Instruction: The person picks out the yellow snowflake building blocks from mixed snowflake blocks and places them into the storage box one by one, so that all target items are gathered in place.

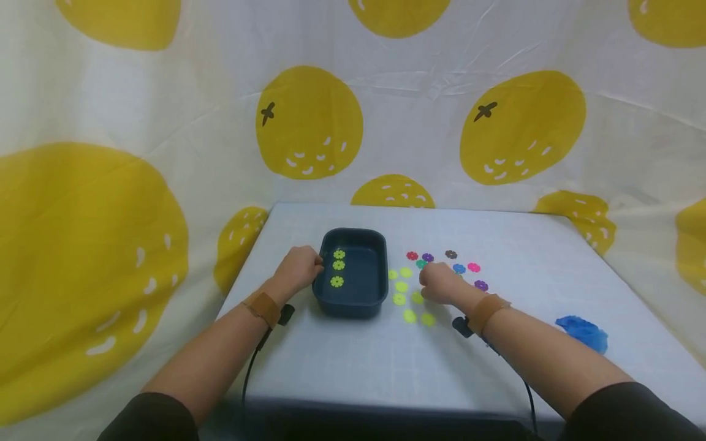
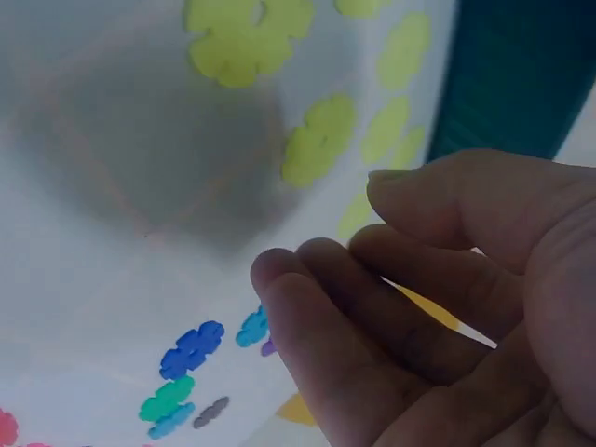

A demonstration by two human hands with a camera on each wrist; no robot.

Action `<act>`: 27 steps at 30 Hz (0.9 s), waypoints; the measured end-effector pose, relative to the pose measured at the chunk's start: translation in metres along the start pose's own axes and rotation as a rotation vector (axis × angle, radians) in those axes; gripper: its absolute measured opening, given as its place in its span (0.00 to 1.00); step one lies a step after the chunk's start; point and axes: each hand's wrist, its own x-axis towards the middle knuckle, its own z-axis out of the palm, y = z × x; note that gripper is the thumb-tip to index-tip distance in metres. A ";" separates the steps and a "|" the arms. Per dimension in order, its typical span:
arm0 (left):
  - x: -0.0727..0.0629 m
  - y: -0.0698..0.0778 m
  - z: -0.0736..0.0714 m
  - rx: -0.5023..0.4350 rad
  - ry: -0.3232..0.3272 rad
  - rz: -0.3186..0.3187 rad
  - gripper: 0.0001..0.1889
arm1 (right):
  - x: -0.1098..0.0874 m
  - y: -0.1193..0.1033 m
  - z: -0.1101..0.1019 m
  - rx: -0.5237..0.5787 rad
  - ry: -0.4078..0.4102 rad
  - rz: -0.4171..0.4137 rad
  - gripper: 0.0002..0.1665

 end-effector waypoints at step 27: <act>-0.004 0.002 0.001 0.017 0.020 0.006 0.14 | -0.005 -0.025 0.036 -0.304 0.021 -0.130 0.18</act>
